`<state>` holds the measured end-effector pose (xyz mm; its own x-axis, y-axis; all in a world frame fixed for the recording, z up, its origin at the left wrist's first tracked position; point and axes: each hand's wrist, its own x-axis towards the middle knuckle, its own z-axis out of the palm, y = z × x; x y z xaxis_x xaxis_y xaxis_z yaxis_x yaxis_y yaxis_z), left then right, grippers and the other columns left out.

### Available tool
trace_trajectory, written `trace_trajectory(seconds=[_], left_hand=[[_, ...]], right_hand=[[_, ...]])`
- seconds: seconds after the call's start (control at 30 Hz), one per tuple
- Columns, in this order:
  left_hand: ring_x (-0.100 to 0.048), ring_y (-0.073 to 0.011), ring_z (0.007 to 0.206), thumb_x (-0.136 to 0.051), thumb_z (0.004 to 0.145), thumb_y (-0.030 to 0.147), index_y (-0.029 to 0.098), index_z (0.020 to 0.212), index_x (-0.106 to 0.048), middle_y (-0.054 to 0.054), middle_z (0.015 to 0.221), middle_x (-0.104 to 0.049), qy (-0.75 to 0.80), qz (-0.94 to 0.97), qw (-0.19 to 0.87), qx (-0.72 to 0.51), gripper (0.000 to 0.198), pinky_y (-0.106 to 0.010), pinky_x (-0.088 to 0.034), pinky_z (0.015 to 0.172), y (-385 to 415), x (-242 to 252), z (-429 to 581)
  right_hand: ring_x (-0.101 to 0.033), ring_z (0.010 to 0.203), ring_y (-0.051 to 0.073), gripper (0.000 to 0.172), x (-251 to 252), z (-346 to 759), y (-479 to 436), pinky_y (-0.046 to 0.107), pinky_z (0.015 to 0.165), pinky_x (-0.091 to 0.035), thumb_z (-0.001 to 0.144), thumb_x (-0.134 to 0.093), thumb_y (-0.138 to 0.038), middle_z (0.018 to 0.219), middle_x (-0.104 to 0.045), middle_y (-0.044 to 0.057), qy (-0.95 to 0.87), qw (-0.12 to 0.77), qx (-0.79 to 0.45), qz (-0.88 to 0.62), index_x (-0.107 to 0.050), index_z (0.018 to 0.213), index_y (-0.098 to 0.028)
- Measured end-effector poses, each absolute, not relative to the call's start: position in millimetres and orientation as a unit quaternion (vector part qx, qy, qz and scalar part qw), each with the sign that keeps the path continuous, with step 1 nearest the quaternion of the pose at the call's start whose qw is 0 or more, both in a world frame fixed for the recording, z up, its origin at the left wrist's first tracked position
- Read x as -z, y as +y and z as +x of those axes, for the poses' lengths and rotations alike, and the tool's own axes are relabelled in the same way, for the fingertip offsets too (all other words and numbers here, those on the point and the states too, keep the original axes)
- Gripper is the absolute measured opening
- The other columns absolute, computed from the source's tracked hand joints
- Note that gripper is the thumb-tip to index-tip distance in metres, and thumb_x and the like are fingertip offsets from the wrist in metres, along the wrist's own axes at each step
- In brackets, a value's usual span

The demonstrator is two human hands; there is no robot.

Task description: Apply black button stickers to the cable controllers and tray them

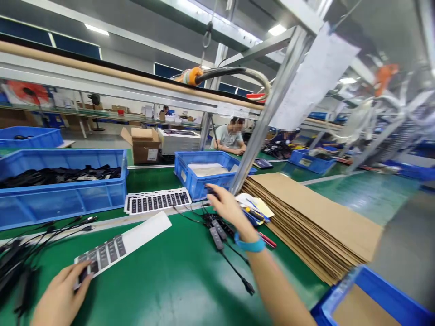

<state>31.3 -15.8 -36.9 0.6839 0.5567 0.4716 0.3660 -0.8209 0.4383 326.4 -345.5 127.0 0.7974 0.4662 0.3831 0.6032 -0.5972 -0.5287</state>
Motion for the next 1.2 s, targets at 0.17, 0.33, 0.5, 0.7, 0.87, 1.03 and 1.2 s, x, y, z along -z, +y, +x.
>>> trace_trajectory(seconds=[0.17,0.33,0.5,0.7,0.87,1.03,1.2], left_hand=[[-0.067,-0.0282,0.104,-0.047,0.084,0.033,0.021,0.101,-0.074,-0.010,0.113,-0.072,0.224,0.931,0.124,-0.259,0.034,-0.041,-0.055,0.091,-37.4,38.4,33.9],[-0.062,-0.0270,0.117,-0.044,0.087,0.015,0.022,0.109,-0.073,-0.009,0.124,-0.067,0.254,0.941,0.139,-0.176,0.037,-0.043,-0.051,0.099,-50.1,30.9,32.5],[-0.059,-0.0272,0.121,-0.045,0.087,0.010,0.022,0.110,-0.073,-0.009,0.125,-0.067,0.267,0.932,0.186,-0.162,0.038,-0.045,-0.048,0.103,-54.4,27.7,31.1],[-0.059,-0.0271,0.120,-0.047,0.084,0.007,0.021,0.109,-0.073,-0.009,0.123,-0.068,0.275,0.926,0.196,-0.172,0.038,-0.045,-0.048,0.103,-56.1,27.5,30.3],[-0.063,-0.0239,0.113,-0.051,0.081,0.007,0.025,0.101,-0.075,-0.006,0.114,-0.072,0.271,0.919,0.215,-0.191,0.036,-0.038,-0.048,0.102,-61.0,22.0,29.0],[-0.063,-0.0244,0.101,-0.053,0.079,0.009,0.022,0.104,-0.069,-0.009,0.104,-0.069,0.359,0.883,0.203,-0.225,0.033,-0.036,-0.050,0.091,-53.2,8.7,22.6],[-0.050,-0.0368,0.110,-0.049,0.082,0.014,0.009,0.102,-0.058,-0.022,0.109,-0.057,0.551,0.772,0.167,-0.268,0.022,-0.054,-0.040,0.093,-28.6,-8.1,-7.0]], right_hand=[[-0.067,0.082,0.028,0.031,-82.2,346.4,-400.1,0.042,0.082,-0.048,0.074,-0.053,-0.004,0.080,-0.068,0.014,-0.231,0.247,0.097,-0.936,-0.071,0.099,-0.012],[-0.067,0.087,0.032,0.034,-35.4,336.6,-354.7,0.045,0.083,-0.048,0.082,-0.048,-0.011,0.098,-0.066,0.022,-0.291,0.228,0.091,-0.925,-0.067,0.110,-0.007],[-0.066,0.087,0.024,0.029,-18.1,284.9,-233.4,0.039,0.086,-0.050,0.085,-0.047,-0.017,0.102,-0.068,0.014,-0.511,0.326,-0.055,-0.793,-0.069,0.104,-0.015],[-0.063,0.096,0.027,0.020,7.9,235.1,-129.6,0.039,0.088,-0.048,0.079,-0.058,-0.019,0.098,-0.068,0.014,-0.553,0.375,-0.085,-0.739,-0.070,0.094,-0.015],[-0.061,0.078,0.024,0.021,8.5,236.0,-130.3,0.038,0.075,-0.049,0.084,-0.053,-0.033,0.077,-0.063,0.007,-0.563,0.431,-0.098,-0.699,-0.061,0.070,-0.019],[-0.054,0.065,0.019,0.034,-22.9,250.6,-148.8,0.031,0.061,-0.046,0.089,-0.048,-0.053,0.071,-0.056,0.002,-0.488,0.544,-0.156,-0.664,-0.057,0.079,-0.021],[-0.054,0.068,0.018,0.035,-55.0,242.5,-149.7,0.030,0.062,-0.048,0.083,-0.059,-0.058,0.078,-0.056,0.002,-0.395,0.654,-0.226,-0.605,-0.058,0.087,-0.024]])
